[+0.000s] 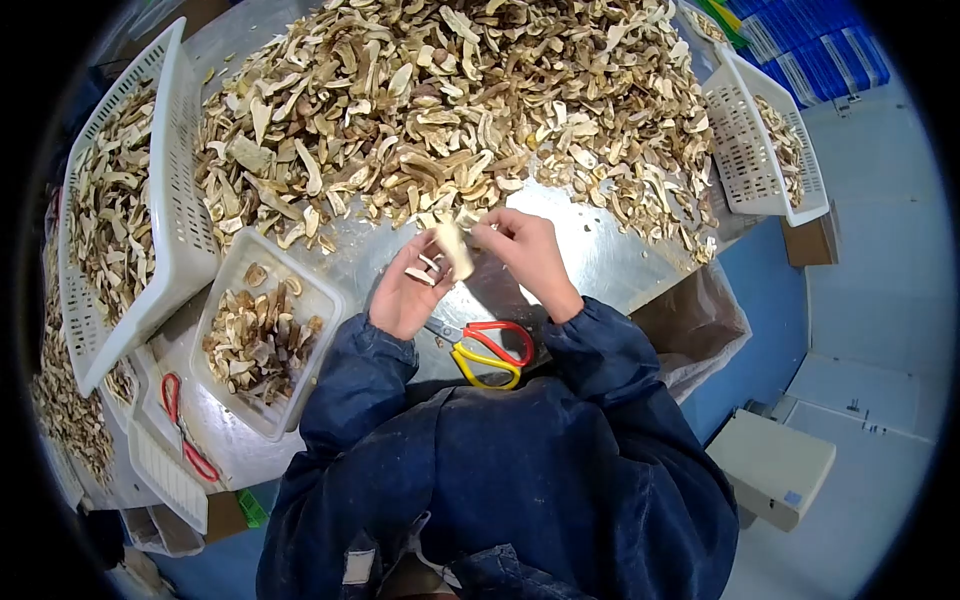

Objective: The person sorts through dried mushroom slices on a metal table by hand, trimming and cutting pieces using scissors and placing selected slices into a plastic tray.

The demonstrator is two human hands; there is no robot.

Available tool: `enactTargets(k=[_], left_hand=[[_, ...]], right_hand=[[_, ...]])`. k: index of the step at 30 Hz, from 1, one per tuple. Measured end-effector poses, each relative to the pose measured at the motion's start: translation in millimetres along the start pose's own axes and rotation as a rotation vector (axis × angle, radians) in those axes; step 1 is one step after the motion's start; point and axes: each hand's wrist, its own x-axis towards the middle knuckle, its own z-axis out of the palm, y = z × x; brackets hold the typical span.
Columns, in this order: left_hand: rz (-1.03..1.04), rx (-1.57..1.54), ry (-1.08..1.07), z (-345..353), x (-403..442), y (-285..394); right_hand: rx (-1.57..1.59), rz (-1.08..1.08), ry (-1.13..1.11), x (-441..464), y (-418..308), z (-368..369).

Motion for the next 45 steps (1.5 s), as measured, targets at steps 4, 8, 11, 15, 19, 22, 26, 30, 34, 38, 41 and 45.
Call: enactTargets(k=[4,8,11,15,19,22,26,30,34,38,41,45], left_hand=[[-0.022,0.052,-0.025,-19.8,1.0,-2.5],[-0.08,-0.061,-0.067,-35.7,5.2,1.2],[0.011,0.171,0.03,-15.8,1.0,4.3],[0.148,0.321,0.108,-2.1,-1.1,-2.4],[0.063,0.409,0.033,-15.0,0.7,-2.0],[0.059,0.428,0.031,-18.3,2.0,-3.2],[0.043,0.377,0.018,-14.3,0.1,-2.9],[0.028,0.238,0.077,-9.9,-0.5,4.0],[0.155,-0.314,-0.124,-26.7,1.6,17.6],[0.178,-0.593,-0.253,-32.4,2.4,20.8],[0.226,-0.467,-0.123,-31.9,2.4,19.3],[0.276,-0.395,0.003,-29.9,3.5,20.1]], right_hand=[[-0.629,-0.179,0.14,10.7,16.4,10.3],[-0.782,-0.296,0.169,12.3,31.6,24.5],[-0.549,-0.165,0.043,7.6,12.7,17.8],[-0.154,0.012,-0.245,-10.5,-2.9,14.7],[-0.063,0.007,-0.309,-23.5,-6.8,23.6],[-0.043,-0.037,-0.256,-26.3,-4.8,27.4],[0.003,-0.037,-0.282,-26.9,-6.7,23.8],[0.025,-0.113,-0.336,-25.3,-5.5,20.4],[-0.224,-0.088,-0.456,-9.4,-5.9,5.5],[-0.556,-0.246,-0.099,10.7,1.0,18.2],[-0.686,-0.332,0.055,18.9,9.9,42.9],[-0.575,-0.264,-0.017,18.4,9.3,41.9]])
